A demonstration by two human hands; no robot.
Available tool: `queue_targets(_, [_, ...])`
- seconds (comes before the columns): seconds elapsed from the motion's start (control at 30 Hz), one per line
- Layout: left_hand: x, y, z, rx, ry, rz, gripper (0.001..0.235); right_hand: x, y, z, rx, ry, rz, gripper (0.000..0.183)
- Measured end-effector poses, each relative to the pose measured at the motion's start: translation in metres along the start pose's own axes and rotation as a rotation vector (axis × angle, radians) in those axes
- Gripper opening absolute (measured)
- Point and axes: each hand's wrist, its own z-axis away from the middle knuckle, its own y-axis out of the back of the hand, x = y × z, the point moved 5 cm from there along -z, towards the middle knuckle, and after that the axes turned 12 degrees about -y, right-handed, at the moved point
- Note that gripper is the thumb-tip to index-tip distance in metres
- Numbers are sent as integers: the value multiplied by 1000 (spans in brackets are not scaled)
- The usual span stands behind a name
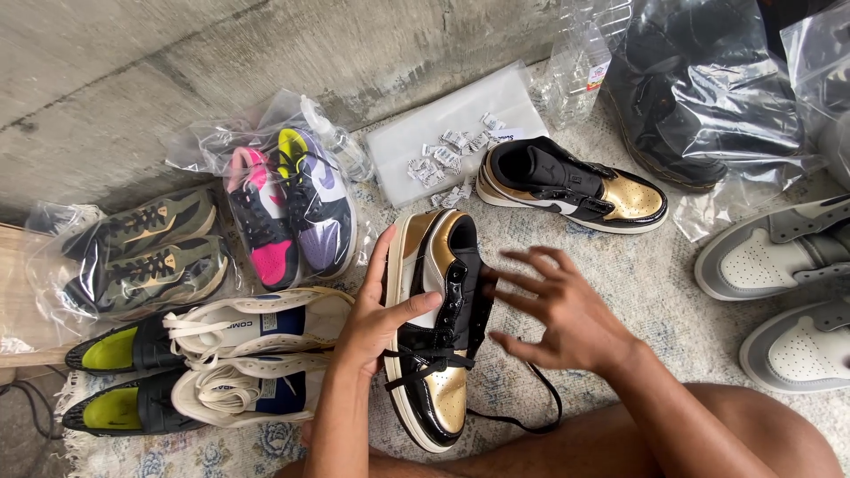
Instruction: The person sits on a rug and laces a black and gold sneaker by hand. They thread the laces through the eyelets, pull them tight, and tie a knot, repeating the process to secure the shoe.
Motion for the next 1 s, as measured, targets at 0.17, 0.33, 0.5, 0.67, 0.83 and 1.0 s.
queue_targets(0.17, [2,-9,-2,32,-89,82,119,48,-15,14,271,-347,-245,45])
queue_targets(0.33, [-15,-16,-4,18,-190,199,127,37,-51,18,17,-793,-948,97])
queue_targets(0.5, [-17,-39,-6,-18,-236,165,128,18,-106,40,-96,-886,-1580,48])
queue_targets(0.67, [-32,-25,-6,-29,-262,-112,100,31,-84,36,-32,-905,-1286,47])
queue_targets(0.83, [-44,-35,3,-53,-358,-228,60,13,-42,19,122,-900,-891,112])
queue_targets(1.0, [-50,-36,12,-31,-342,-268,35,1,-25,18,141,-832,-620,113])
